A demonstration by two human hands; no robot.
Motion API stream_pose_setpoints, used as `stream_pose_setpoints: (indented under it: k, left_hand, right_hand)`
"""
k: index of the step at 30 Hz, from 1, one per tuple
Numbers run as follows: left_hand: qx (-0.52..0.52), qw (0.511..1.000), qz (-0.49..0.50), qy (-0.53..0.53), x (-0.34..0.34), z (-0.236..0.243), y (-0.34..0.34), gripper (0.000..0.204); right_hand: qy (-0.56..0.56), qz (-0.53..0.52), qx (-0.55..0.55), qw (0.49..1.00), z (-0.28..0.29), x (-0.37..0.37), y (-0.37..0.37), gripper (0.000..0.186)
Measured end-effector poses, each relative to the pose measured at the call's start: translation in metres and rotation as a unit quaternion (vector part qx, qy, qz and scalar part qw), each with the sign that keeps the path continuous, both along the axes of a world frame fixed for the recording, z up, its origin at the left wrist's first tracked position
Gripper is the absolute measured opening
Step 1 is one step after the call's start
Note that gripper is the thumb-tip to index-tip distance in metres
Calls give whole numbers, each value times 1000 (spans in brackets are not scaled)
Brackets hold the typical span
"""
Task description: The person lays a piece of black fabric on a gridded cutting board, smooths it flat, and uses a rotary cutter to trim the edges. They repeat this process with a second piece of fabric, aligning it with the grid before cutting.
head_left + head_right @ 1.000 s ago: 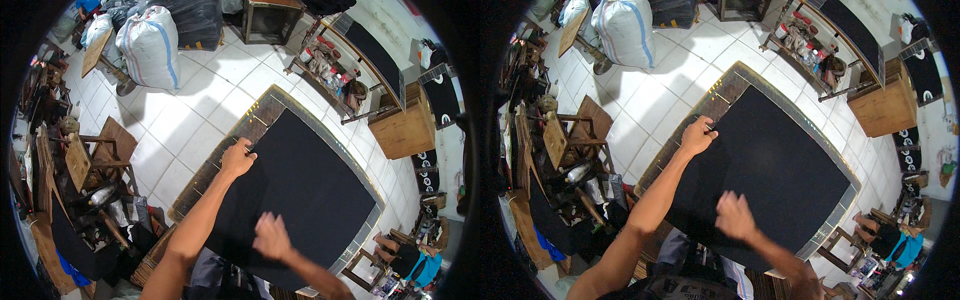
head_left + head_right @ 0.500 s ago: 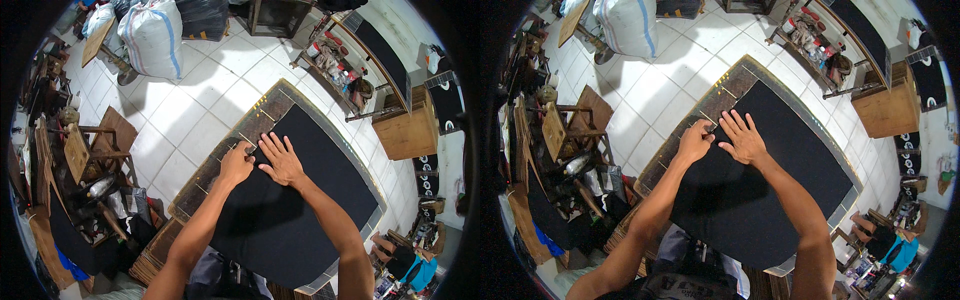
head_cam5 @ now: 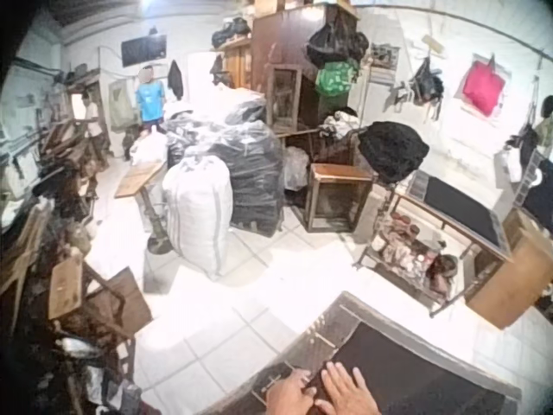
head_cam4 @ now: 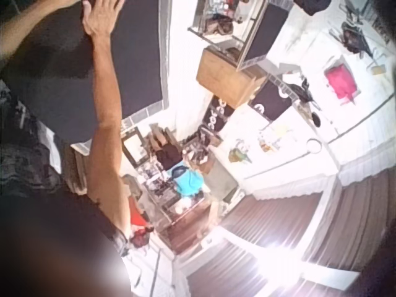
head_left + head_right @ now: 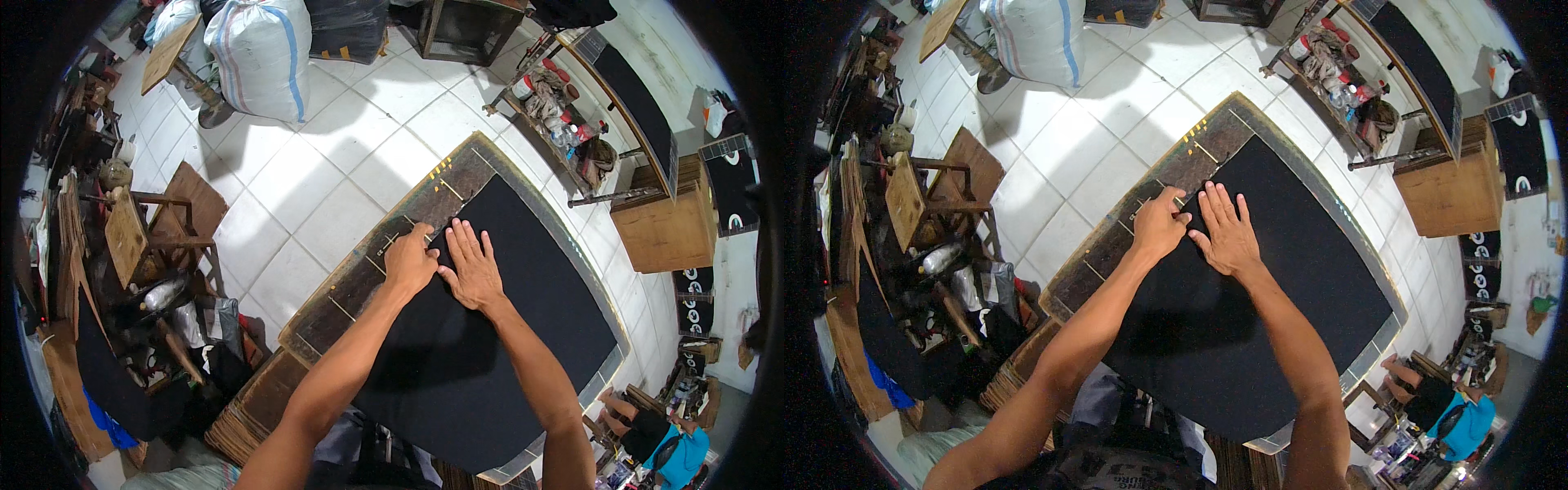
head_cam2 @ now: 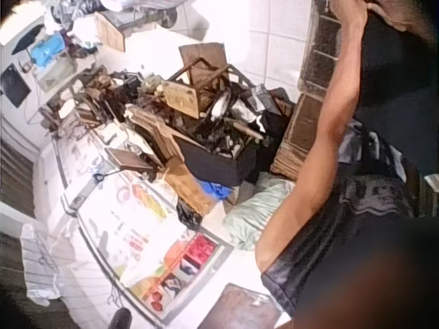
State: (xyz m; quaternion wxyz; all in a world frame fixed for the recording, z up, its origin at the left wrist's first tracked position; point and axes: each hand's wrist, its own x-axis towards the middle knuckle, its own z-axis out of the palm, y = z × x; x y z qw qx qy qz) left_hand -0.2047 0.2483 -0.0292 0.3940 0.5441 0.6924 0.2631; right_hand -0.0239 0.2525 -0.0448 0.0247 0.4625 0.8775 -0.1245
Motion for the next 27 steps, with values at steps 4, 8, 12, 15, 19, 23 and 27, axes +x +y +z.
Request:
stream_pose_setpoints:
  k: [4,8,12,15,19,23,27]
  left_hand:
    - [5,999,18,30,1,-5,-5,33]
    - [-12,1000,-6,16,-9,0,-19,33]
    - [-22,999,-30,7,-24,2,-35,35]
    - [-50,998,-31,-12,-35,1,-43,36]
    - [-57,997,-41,-16,-38,3,-44,34]
    - [-82,996,-37,7,-34,12,-39,35]
    - [-35,998,-41,37,-24,15,-32,36]
  right_hand:
    - [-17,52,5,998,5,-6,-8,76]
    - [-8,68,-10,998,8,-15,-21,77]
    - [2,66,34,997,1,-23,-48,81]
    - [-11,18,-21,1000,1,-38,-111,81]
    - [-20,87,-169,982,28,-72,-245,79]
    - [99,172,-259,945,52,-78,-275,74]
    - [-41,-57,0,998,31,-35,-141,72]
